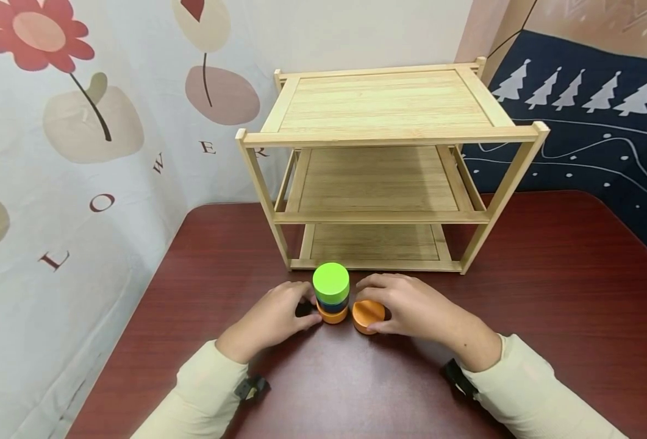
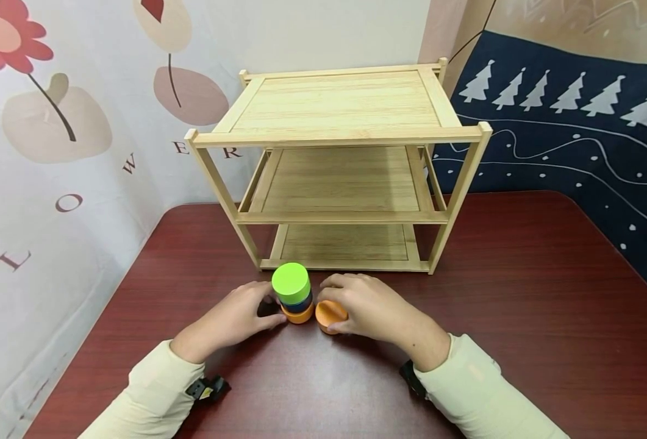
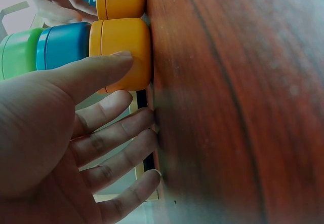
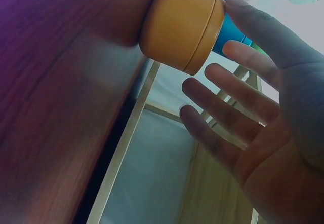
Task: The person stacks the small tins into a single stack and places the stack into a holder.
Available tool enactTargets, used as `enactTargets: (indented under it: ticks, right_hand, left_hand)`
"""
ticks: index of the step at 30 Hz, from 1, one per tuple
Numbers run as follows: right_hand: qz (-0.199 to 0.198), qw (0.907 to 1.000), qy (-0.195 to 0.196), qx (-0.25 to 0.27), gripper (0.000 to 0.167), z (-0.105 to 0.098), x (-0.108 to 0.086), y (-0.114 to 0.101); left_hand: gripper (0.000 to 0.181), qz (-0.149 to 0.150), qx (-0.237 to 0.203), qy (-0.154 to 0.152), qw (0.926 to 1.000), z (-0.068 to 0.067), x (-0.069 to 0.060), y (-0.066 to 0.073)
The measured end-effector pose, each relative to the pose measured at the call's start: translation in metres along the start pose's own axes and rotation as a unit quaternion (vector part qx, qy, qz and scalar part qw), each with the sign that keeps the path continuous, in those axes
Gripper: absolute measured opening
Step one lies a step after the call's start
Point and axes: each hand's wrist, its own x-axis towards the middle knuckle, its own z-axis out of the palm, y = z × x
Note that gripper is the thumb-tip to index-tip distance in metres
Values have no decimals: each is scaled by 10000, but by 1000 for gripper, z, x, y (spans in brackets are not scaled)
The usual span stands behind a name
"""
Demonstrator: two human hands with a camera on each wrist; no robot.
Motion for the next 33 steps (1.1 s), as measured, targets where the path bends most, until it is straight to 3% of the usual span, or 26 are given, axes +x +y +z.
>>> enactTargets:
  ticks: [16,33]
  right_hand:
    - [127,9993,-364,37,26,3,0,1]
    - [320,9982,-516,7,33,3,0,4]
  left_hand:
    - [22,115,57,49,9999,1,0,-1]
    - [22,69,44,11,10000,1,0,-2]
